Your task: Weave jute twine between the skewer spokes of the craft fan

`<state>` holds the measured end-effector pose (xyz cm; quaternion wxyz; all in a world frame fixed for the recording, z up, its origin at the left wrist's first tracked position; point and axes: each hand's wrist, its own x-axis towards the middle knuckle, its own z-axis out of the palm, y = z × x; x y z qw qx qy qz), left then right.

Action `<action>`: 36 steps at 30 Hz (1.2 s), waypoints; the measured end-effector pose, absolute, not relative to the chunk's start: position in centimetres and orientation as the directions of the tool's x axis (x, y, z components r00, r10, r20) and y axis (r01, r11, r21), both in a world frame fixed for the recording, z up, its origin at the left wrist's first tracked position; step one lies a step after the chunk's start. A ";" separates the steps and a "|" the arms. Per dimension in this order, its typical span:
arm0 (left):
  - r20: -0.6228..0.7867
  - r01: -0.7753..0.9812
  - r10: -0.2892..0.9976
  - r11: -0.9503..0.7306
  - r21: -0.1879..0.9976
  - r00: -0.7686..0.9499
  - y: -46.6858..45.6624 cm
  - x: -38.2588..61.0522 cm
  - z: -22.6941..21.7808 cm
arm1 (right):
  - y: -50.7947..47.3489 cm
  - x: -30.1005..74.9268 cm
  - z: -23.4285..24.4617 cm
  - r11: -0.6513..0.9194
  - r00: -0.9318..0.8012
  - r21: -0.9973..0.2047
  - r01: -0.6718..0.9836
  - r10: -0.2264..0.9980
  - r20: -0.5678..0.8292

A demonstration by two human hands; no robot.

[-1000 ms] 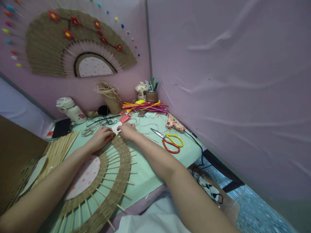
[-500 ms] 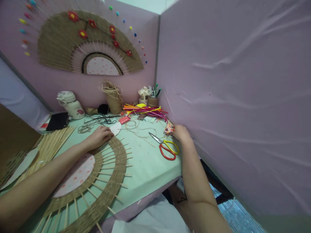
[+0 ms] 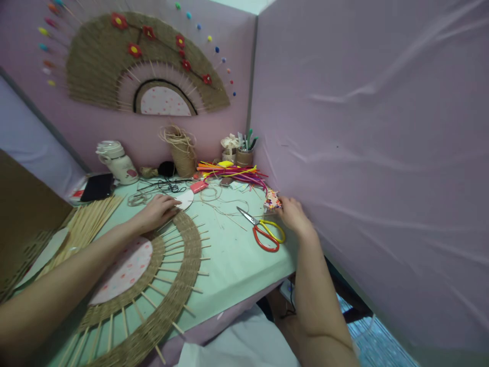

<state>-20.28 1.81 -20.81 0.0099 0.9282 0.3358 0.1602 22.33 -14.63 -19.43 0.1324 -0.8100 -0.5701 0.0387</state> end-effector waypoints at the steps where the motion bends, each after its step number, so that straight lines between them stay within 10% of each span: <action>1: 0.303 0.631 0.634 -0.766 0.122 0.711 1.7 -20.2 -20.7 | -15.2 22.2 -18.9 -0.269 0.324 -0.334 0.904 0.938 0.121; 8: 0.392 0.674 0.710 -0.695 0.252 0.585 -1.2 -17.9 -17.3 | -17.5 17.9 -16.6 -0.028 0.226 -0.942 0.336 0.973 0.052; 21: 0.045 0.391 0.454 -0.811 0.436 0.890 -9.8 -12.7 -9.8 | -18.8 8.3 -14.2 0.010 -0.261 -0.953 0.303 0.963 -0.073; 36: 0.172 0.355 0.397 -0.906 0.230 0.902 -3.1 -14.1 -6.5 | -11.3 5.3 -11.9 0.203 -0.291 -0.887 0.415 0.953 0.082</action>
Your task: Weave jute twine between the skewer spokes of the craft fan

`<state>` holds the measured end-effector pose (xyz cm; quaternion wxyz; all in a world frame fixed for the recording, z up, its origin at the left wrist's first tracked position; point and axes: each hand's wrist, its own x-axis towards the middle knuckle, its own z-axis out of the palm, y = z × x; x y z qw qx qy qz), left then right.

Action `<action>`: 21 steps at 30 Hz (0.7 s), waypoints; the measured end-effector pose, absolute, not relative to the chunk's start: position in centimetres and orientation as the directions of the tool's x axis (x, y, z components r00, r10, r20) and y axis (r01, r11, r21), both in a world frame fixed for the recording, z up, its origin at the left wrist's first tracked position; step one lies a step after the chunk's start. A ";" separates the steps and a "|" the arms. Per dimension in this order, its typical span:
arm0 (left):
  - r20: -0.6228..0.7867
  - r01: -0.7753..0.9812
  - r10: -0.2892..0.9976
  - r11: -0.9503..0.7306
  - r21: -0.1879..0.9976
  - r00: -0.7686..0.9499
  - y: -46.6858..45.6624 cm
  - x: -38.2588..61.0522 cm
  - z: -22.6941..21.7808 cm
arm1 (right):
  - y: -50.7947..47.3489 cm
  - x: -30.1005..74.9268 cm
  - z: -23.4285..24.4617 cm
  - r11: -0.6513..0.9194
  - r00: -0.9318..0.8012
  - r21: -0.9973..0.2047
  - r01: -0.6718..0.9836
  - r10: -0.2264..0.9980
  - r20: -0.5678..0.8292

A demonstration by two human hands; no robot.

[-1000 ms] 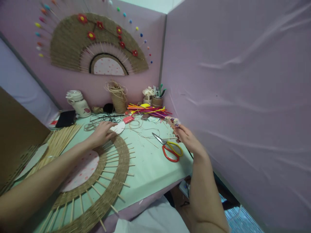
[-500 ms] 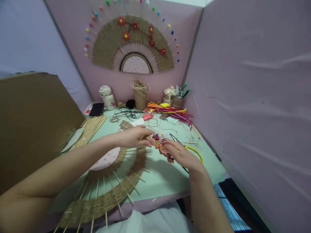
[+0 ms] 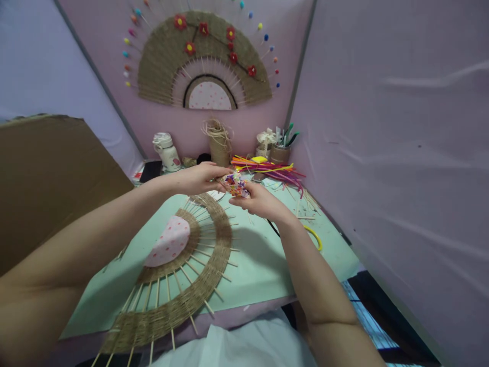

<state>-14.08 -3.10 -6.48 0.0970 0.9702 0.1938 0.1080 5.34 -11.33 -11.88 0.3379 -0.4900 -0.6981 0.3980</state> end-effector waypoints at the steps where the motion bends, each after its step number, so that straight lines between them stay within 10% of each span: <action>1: 0.165 0.358 0.398 -0.906 0.227 0.902 -2.8 -14.2 -6.8 | -11.1 5.1 -12.0 0.204 -0.303 -0.884 0.421 0.950 0.075; 21: -0.089 0.696 0.692 -0.718 0.018 0.716 3.9 -16.8 -17.7 | -5.3 5.1 -16.0 0.006 -0.244 -0.812 0.584 0.955 -0.168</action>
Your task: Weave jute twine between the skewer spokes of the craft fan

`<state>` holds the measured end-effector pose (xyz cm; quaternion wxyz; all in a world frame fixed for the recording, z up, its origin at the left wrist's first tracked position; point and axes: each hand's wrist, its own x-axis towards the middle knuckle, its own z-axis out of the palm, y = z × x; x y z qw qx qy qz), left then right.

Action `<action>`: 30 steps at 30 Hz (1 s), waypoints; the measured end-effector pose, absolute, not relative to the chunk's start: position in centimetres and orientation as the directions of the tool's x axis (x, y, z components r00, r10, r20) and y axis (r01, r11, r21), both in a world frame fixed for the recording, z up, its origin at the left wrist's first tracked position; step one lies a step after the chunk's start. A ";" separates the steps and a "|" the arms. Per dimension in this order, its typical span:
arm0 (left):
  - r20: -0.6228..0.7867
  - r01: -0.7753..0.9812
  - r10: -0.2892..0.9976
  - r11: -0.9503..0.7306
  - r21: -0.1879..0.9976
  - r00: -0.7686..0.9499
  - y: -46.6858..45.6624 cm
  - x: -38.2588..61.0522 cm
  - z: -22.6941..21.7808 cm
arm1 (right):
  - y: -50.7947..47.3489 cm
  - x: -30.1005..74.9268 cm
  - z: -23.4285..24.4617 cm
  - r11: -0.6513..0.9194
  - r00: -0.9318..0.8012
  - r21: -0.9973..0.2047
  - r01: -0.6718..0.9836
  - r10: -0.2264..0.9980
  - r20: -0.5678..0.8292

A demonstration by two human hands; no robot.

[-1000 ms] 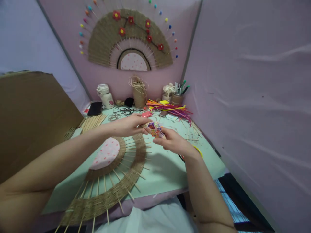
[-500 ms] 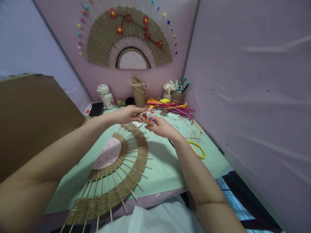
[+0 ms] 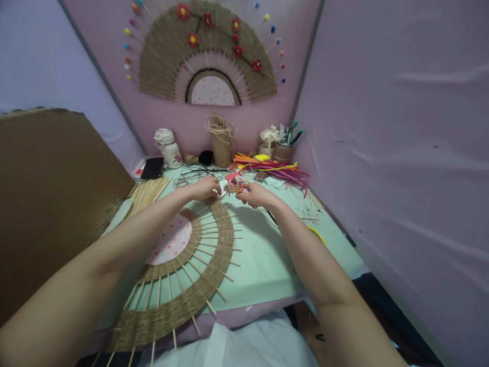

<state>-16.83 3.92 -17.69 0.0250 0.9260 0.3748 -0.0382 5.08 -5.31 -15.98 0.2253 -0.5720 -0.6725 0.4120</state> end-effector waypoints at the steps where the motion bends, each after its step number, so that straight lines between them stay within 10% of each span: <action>1: -0.099 0.702 0.697 -0.712 0.010 0.710 3.8 -16.7 -17.8 | -5.0 5.1 -16.1 0.002 -0.248 -0.810 0.587 0.952 -0.178; 30: 0.111 0.612 0.625 -0.780 0.129 0.773 1.6 -19.7 -18.9 | -2.4 3.5 -16.2 0.056 -0.334 -0.656 0.753 0.891 -0.308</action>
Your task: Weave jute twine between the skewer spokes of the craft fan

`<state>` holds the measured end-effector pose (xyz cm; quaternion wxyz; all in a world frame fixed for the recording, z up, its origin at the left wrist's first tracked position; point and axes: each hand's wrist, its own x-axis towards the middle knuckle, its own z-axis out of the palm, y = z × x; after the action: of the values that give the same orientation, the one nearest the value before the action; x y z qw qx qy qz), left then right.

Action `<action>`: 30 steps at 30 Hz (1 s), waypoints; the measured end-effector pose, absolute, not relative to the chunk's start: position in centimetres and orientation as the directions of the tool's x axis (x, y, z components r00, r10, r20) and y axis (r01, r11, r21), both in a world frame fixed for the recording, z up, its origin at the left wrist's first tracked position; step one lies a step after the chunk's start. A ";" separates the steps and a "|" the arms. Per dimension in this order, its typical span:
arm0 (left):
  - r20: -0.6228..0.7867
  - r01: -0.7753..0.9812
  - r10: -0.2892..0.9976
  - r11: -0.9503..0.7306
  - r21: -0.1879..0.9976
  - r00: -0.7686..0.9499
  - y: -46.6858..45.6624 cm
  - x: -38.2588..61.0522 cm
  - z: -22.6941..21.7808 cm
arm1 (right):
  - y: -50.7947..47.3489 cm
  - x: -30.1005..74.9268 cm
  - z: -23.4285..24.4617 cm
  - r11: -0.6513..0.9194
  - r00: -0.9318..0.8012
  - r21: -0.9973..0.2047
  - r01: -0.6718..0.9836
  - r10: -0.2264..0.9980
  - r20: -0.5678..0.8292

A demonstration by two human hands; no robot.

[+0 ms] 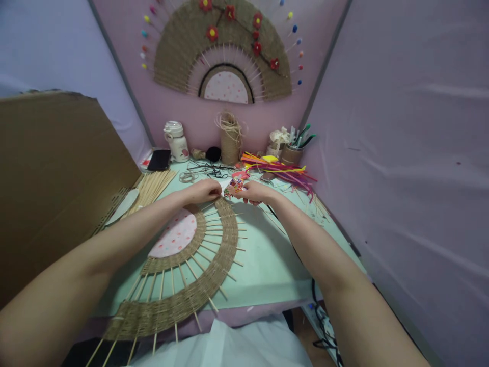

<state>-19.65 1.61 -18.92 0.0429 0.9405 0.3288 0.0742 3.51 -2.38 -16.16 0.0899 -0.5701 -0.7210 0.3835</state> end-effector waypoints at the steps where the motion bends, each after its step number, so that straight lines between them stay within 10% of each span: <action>1: 0.114 0.608 0.622 -0.783 0.132 0.775 1.6 -19.7 -18.9 | -2.4 3.5 -16.1 0.062 -0.339 -0.654 0.754 0.890 -0.306; 30: 0.134 0.600 0.616 -0.787 0.142 0.776 1.6 -19.9 -19.7 | -2.2 2.6 -16.6 0.117 -0.328 -0.567 0.815 0.900 -0.286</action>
<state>-19.90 1.64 -19.70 0.0458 0.9413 0.3230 0.0869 2.64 -2.24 -16.64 0.0644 -0.5760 -0.7446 0.3312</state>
